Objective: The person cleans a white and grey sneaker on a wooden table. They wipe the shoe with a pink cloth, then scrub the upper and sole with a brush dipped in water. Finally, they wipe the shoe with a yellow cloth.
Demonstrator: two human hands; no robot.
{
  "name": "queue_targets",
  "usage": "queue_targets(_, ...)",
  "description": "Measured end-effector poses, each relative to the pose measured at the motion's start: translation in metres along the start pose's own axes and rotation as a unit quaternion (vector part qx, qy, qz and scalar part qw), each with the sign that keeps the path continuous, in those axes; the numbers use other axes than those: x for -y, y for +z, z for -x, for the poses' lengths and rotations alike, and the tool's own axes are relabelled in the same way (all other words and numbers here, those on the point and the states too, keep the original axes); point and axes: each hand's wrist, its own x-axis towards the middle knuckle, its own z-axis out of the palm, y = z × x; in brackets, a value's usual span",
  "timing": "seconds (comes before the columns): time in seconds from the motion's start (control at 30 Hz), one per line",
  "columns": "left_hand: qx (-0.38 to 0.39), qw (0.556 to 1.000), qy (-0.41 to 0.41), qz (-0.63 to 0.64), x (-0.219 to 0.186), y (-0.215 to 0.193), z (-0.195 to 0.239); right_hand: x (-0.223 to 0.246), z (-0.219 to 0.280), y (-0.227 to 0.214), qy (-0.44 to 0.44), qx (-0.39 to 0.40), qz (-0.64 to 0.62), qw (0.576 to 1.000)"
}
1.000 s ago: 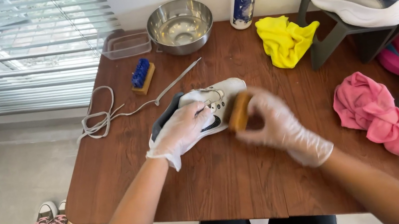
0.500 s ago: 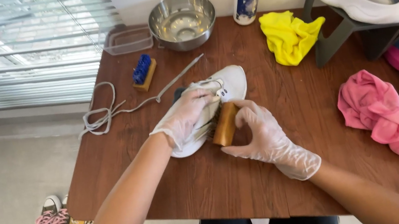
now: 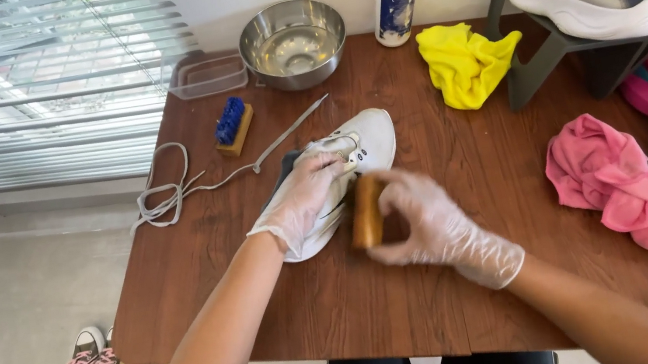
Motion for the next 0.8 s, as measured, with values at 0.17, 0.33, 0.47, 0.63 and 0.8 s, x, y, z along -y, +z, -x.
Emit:
queue_targets(0.17,0.048,0.998,0.031,-0.011,-0.025,-0.019,0.040,-0.088,-0.022,-0.022,0.108,-0.078,0.021,0.991)
queue_targets(0.33,0.114,0.974,0.042,-0.189,-0.072,-0.059,0.095,-0.072,-0.024,-0.031,0.140,-0.036,-0.023,0.989)
queue_targets(0.47,0.129,0.947,0.053,-0.290,-0.092,-0.081,0.116,-0.081,-0.021,-0.035,0.210,-0.001,0.017,0.978)
queue_targets(0.63,0.134,0.933,0.020,-0.332,-0.111,-0.087,0.130,-0.080,-0.044,-0.043,0.360,0.009,-0.040,0.932)
queue_targets(0.8,0.110,0.954,0.017,-0.279,-0.109,-0.090,0.129,-0.055,-0.071,-0.039,0.352,0.040,0.021,0.935)
